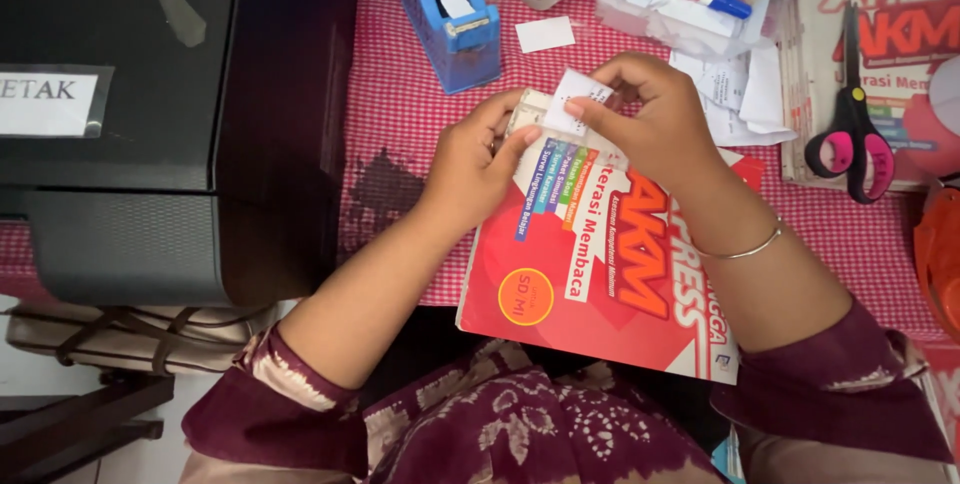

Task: A person labels a book by cutting a paper slip, taping it to the cover, and writing a reference number on it.

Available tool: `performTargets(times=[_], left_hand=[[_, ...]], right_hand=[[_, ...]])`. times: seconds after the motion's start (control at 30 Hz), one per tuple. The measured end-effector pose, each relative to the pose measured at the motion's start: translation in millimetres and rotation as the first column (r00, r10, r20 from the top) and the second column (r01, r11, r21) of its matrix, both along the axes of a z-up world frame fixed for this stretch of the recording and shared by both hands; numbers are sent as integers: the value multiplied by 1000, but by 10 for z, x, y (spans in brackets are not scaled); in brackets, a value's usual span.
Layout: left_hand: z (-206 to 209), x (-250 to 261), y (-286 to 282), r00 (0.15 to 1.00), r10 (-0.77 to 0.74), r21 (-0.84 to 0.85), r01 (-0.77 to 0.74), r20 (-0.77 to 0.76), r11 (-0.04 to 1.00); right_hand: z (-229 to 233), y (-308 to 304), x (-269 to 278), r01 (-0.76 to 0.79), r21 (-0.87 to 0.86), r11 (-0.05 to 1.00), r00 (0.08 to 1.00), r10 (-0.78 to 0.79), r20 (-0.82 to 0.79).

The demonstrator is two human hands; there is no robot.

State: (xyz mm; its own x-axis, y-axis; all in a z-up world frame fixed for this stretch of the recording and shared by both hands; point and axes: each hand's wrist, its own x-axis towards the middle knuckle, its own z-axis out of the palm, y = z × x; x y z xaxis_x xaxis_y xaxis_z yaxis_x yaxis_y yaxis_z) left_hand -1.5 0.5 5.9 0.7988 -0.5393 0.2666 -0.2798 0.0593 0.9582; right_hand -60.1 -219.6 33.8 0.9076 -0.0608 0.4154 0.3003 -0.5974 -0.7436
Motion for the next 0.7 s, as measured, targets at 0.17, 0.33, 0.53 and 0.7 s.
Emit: performTargets(times=[0.17, 0.33, 0.53, 0.7], left_hand=[[-45, 5, -15, 1000, 6, -18, -6, -2, 1000], [-61, 6, -32, 1000, 15, -36, -15, 2, 999], [-126, 18, -60, 1000, 20, -51, -21, -12, 998], [-176, 40, -70, 1000, 22, -58, -22, 6, 998]], right_hand=[[4, -17, 12, -11, -26, 1000, 1000, 11, 15], [1, -30, 7, -19, -37, 999, 1000, 19, 15], [-36, -51, -2, -27, -27, 999, 999, 27, 31], [-31, -53, -8, -18, -46, 999, 999, 20, 27]])
